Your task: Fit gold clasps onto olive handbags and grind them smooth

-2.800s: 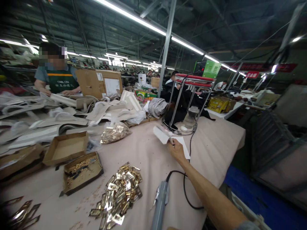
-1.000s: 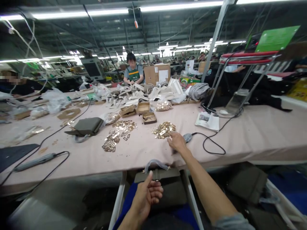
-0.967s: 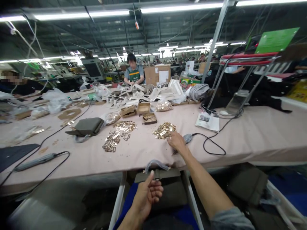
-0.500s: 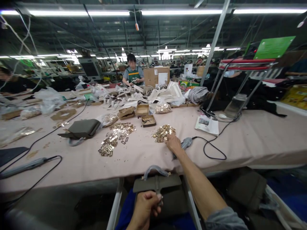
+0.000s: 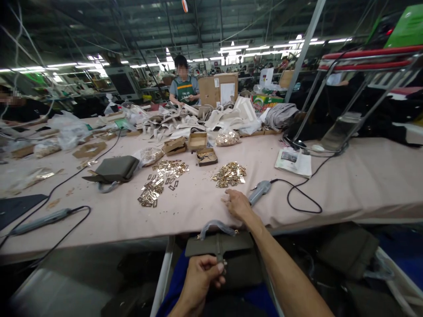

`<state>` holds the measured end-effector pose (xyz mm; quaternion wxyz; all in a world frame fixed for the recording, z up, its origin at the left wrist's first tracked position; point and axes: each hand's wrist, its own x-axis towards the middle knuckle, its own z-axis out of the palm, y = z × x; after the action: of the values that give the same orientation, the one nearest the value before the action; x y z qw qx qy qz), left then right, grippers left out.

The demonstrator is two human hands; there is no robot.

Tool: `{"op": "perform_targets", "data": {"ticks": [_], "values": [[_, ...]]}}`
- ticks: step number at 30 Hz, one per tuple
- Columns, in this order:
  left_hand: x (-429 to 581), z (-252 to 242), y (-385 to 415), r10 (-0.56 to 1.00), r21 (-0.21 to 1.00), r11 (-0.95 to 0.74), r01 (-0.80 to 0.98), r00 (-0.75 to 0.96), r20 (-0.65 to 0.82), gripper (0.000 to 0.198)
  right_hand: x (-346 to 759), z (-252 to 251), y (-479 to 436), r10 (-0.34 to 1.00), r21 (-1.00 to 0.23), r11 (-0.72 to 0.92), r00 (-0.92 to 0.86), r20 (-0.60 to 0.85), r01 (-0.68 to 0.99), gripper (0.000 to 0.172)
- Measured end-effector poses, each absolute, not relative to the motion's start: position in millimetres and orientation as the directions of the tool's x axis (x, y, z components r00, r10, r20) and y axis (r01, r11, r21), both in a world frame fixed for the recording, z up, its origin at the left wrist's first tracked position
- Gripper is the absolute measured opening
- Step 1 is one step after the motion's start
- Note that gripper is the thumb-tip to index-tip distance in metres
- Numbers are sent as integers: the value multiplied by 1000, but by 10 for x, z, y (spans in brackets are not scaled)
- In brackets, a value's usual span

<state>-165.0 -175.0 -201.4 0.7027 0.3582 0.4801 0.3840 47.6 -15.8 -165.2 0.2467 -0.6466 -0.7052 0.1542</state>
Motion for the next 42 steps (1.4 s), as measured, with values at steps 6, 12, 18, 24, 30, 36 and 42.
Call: {"op": "perform_targets", "data": {"ticks": [6, 12, 18, 24, 30, 36, 42], "values": [[-1647, -1887, -1734, 848, 798, 528, -290, 222, -481, 56, 400, -1485, -820, 998, -991, 62, -35, 58, 116, 35], [-1703, -1777, -1678, 818, 778, 565, -274, 311, -484, 49, 225, -1506, -1688, 994, -968, -109, -31, -105, -227, 33], [-1746, -1790, -1638, 803, 801, 568, -192, 342, -487, 41, 83, -1695, -1938, 965, -944, -240, 45, -257, -225, 35], [-1742, -1792, -1624, 799, 791, 577, -205, 340, -495, 45, 13, -1682, -1870, 955, -956, -291, 44, -292, -35, 35], [-1775, -1809, -1605, 786, 795, 578, -185, 390, -481, 41, -61, -1696, -1893, 953, -950, -302, 33, -301, 77, 37], [-1794, -1773, -1579, 773, 799, 573, -180, 441, -456, 38, -63, -1673, -1912, 981, -967, -194, 56, -187, 166, 29], [-1790, -1768, -1587, 783, 799, 570, -189, 422, -458, 38, -71, -1705, -1897, 997, -953, -65, 47, -53, 294, 21]]}}
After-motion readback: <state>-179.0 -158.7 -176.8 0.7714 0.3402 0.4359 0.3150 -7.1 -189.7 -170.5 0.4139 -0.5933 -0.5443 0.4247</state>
